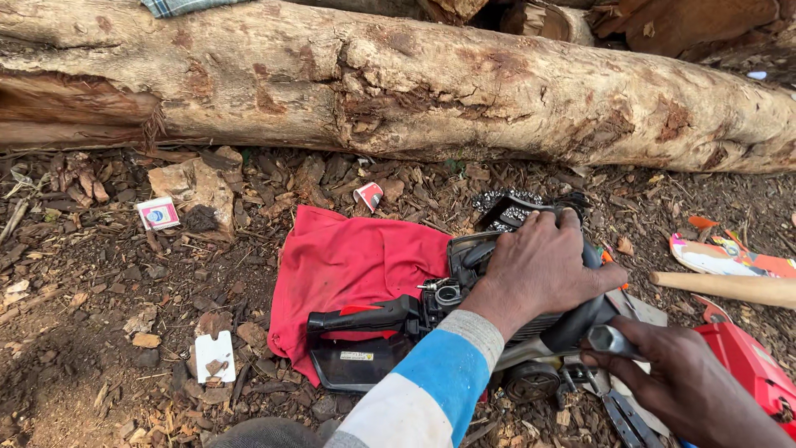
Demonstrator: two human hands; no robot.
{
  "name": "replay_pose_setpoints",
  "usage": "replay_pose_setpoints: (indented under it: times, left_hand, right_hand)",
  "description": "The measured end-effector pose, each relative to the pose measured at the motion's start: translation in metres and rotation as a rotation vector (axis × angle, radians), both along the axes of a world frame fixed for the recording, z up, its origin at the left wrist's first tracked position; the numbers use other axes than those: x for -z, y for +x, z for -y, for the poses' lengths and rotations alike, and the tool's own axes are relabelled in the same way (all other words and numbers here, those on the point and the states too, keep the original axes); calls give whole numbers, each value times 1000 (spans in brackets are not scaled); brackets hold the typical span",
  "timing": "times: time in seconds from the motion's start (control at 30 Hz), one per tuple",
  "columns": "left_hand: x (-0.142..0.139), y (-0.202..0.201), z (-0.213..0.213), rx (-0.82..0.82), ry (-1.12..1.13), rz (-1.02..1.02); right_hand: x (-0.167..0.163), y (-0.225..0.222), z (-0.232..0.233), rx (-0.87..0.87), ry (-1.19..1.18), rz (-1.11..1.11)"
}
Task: The person is repairing a chainsaw engine. They use a wrench to tighten bolts on the engine casing and a brush to clean the engine area. The person is sitting on the ground with tools and parts scattered around.
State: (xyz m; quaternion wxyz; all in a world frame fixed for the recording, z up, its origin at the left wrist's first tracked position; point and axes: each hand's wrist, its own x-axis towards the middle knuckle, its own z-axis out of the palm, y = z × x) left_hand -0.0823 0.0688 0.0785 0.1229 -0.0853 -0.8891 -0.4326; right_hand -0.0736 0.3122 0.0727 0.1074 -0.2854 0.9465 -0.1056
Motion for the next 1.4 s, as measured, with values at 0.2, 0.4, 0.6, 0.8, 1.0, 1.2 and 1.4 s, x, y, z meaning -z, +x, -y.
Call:
replay_pose_setpoints:
  times: [0.2,0.4,0.6,0.8,1.0,1.2,1.4]
  left_hand:
    - [-3,1,0,10,-13,0]
    - [-3,1,-1,10,-22,-8]
    - [-1,1,-3,-4,-28,-35]
    - [2,0,-4,-2,-30,-50]
    - [2,0,-4,-9,-33,-49]
    - [2,1,-4,-10,-30,-50]
    - [-1,3,-3,-11,-37,-44]
  right_hand:
    - [1,9,-2,5,-60,-63]
    - [-1,18,6,-17,-237,-96]
    - [-6,26,19,325,-30,-30]
    - [-4,30,20,333,-69,-34]
    - [15,33,10,316,-308,-87]
    - [19,30,0,270,-333,-128]
    - [9,32,-7,442,-367,-76]
